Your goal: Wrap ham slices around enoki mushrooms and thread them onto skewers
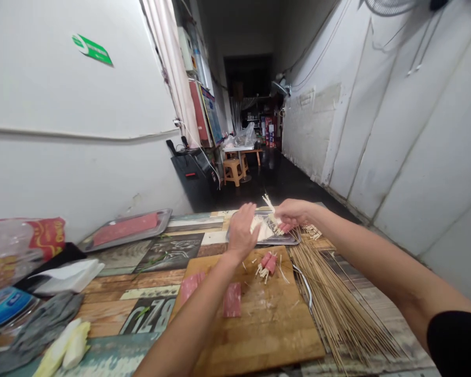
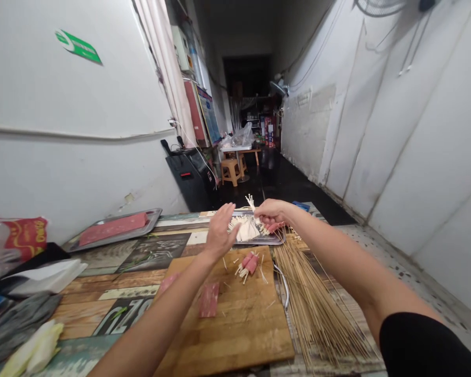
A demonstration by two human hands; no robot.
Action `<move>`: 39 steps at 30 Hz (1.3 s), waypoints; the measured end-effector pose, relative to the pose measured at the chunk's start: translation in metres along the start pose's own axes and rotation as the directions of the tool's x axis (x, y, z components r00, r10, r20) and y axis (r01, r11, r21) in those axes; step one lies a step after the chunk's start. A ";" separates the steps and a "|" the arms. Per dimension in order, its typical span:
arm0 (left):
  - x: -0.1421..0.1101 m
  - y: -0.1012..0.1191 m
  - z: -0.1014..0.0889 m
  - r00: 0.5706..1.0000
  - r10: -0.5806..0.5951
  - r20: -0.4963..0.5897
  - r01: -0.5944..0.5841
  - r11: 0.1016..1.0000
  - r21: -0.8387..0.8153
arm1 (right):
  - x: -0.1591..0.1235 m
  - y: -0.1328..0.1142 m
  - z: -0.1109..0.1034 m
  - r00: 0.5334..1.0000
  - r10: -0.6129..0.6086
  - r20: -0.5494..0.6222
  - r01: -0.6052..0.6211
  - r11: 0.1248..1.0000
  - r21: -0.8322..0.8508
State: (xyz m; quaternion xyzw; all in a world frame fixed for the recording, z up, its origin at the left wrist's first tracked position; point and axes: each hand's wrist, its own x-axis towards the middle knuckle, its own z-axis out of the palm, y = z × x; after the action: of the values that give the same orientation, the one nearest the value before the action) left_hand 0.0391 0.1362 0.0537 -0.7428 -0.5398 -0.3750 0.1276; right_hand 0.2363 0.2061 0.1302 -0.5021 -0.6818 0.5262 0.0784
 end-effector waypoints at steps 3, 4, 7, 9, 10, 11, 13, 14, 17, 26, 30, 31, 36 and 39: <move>0.008 0.024 -0.011 0.981 0.138 0.138 -0.133 0.990 -0.042 | -0.013 -0.013 0.005 0.995 -0.015 0.097 0.021 0.998 -0.063; 0.011 0.029 -0.015 0.973 0.139 0.185 -0.132 0.990 -0.049 | -0.019 -0.017 0.006 0.991 -0.022 0.133 0.035 0.995 -0.089; 0.019 0.038 -0.031 0.950 0.129 0.283 -0.106 0.990 -0.096 | -0.038 -0.025 0.010 0.976 -0.048 0.212 0.081 0.985 -0.150; 0.019 0.041 -0.045 0.909 0.160 0.386 -0.101 0.980 -0.171 | -0.052 -0.026 0.010 0.969 -0.059 0.242 0.104 0.979 -0.176; 0.018 0.042 -0.051 0.875 0.186 0.448 -0.099 0.972 -0.211 | -0.057 -0.025 0.009 0.966 -0.061 0.253 0.112 0.975 -0.190; 0.016 0.043 -0.057 0.837 0.208 0.506 -0.095 0.966 -0.241 | -0.062 -0.025 0.008 0.962 -0.061 0.264 0.120 0.970 -0.212; 0.011 0.048 -0.066 0.777 0.205 0.595 -0.076 0.969 -0.234 | -0.071 -0.024 0.007 0.957 -0.087 0.278 0.169 0.943 -0.286; 0.009 0.050 -0.069 0.761 0.170 0.626 -0.057 0.979 -0.197 | -0.074 -0.024 0.008 0.953 -0.131 0.273 0.221 0.916 -0.335; 0.004 0.059 -0.073 0.717 0.048 0.695 0.007 0.997 -0.076 | -0.081 -0.030 0.022 0.921 -0.311 0.236 0.390 0.751 -0.533; -0.003 0.052 -0.088 0.608 0.175 0.774 0.146 0.934 -0.325 | -0.091 -0.040 0.073 0.939 -0.330 0.096 0.261 0.503 -0.824; -0.009 0.045 -0.094 0.661 0.090 0.745 0.222 0.925 -0.309 | -0.087 -0.024 0.065 0.953 -0.267 0.142 0.302 0.858 -0.415; -0.010 0.044 -0.094 0.708 0.073 0.703 0.203 0.932 -0.301 | -0.085 -0.020 0.065 0.955 -0.265 0.137 0.295 0.904 -0.310; -0.023 0.035 -0.094 0.837 -0.044 0.546 0.243 0.923 -0.299 | -0.065 0.001 0.076 0.952 -0.299 0.072 0.291 0.951 0.103; -0.036 0.028 -0.086 0.892 -0.100 0.441 0.272 0.898 -0.346 | -0.051 0.013 0.089 0.952 -0.307 -0.007 0.287 0.880 0.379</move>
State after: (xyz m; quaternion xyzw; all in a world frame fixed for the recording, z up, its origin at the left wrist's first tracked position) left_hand 0.0231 0.0488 0.0942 -0.7586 -0.5365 -0.3226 -0.1805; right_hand 0.2125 0.1090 0.1026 -0.3530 -0.6390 0.6418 0.2348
